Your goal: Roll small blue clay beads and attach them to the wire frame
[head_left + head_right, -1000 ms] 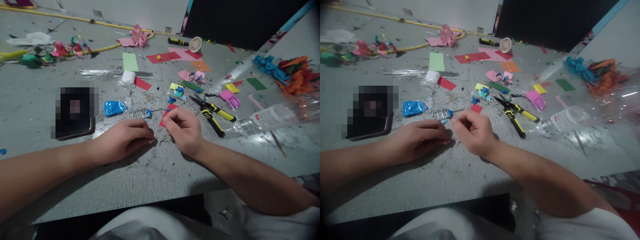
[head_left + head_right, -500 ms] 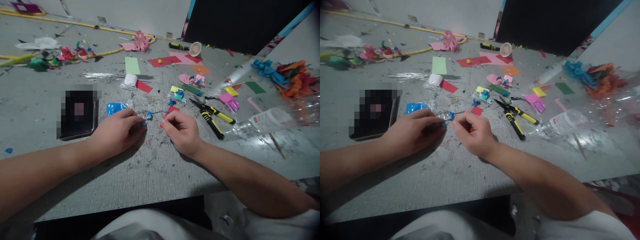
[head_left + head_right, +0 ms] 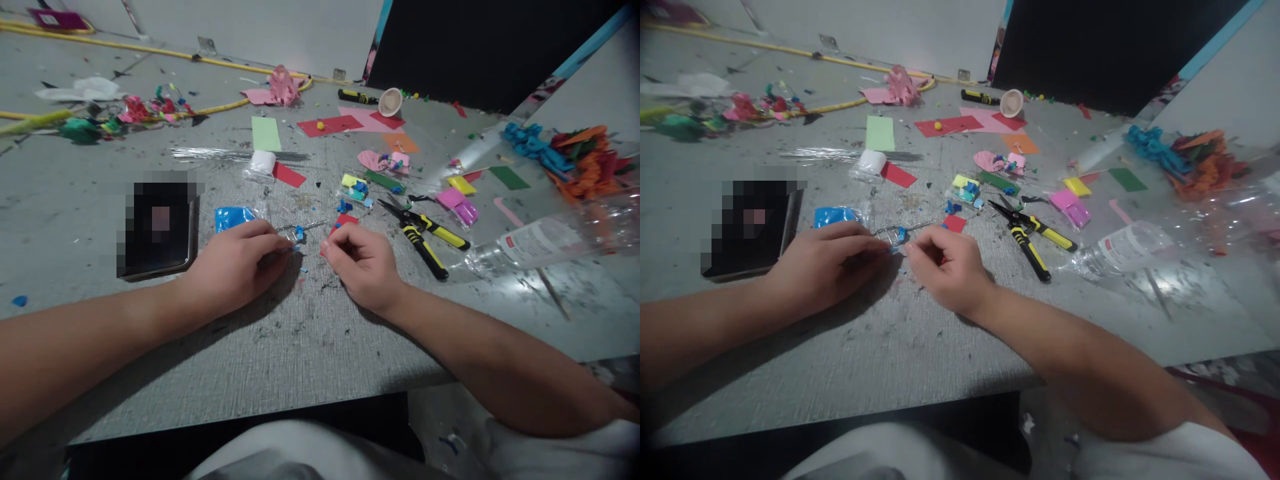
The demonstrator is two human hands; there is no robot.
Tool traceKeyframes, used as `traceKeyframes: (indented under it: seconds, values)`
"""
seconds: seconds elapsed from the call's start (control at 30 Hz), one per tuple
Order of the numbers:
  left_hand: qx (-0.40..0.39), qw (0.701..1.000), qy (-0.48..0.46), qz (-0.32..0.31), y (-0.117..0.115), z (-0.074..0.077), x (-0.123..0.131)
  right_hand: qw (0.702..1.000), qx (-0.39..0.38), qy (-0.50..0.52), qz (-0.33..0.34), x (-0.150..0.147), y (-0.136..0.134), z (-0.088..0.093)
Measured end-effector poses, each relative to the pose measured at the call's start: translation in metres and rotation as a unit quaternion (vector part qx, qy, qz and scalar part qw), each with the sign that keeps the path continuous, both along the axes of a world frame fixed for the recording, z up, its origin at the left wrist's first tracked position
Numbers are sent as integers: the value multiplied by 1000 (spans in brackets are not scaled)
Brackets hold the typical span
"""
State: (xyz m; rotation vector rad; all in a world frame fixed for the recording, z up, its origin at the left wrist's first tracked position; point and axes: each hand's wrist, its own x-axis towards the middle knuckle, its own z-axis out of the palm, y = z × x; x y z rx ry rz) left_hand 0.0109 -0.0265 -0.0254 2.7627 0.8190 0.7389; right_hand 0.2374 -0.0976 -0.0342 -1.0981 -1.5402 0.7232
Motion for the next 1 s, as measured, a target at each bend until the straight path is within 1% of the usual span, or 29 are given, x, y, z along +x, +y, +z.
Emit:
traceKeyframes:
  seconds: [0.13, 0.3, 0.47, 0.6, 0.7, 0.8, 0.9, 1.0]
  values:
    - [-12, 998, -56, -18, -4, 6, 2, 1000, -12, -8, -9, 0, 0, 0]
    - [-22, 994, -93, -43, -6, 9, 5, 995, -20, -90, 29, -3, 1, -3]
    - [-30, 993, -99, -60, -5, 7, 8, 991, 18, -127, 38, -4, 3, -3]
    - [-66, 990, -92, -80, -5, 4, 6, 987, 21, -149, 48, -2, 2, -2]
    - [-54, 990, -98, -89, -6, 1, 4, 983, 19, -173, 55, -2, 1, -2]
    - [-39, 990, -112, -82, -5, -1, 4, 981, 20, -189, 48, -1, 1, -4]
    - [-42, 990, -110, -74, -5, -3, 6, 979, 26, -197, 34, -1, 1, -4]
    - [-45, 991, -107, -73, -4, -4, 6, 979, 24, -198, 38, -1, 1, -4]
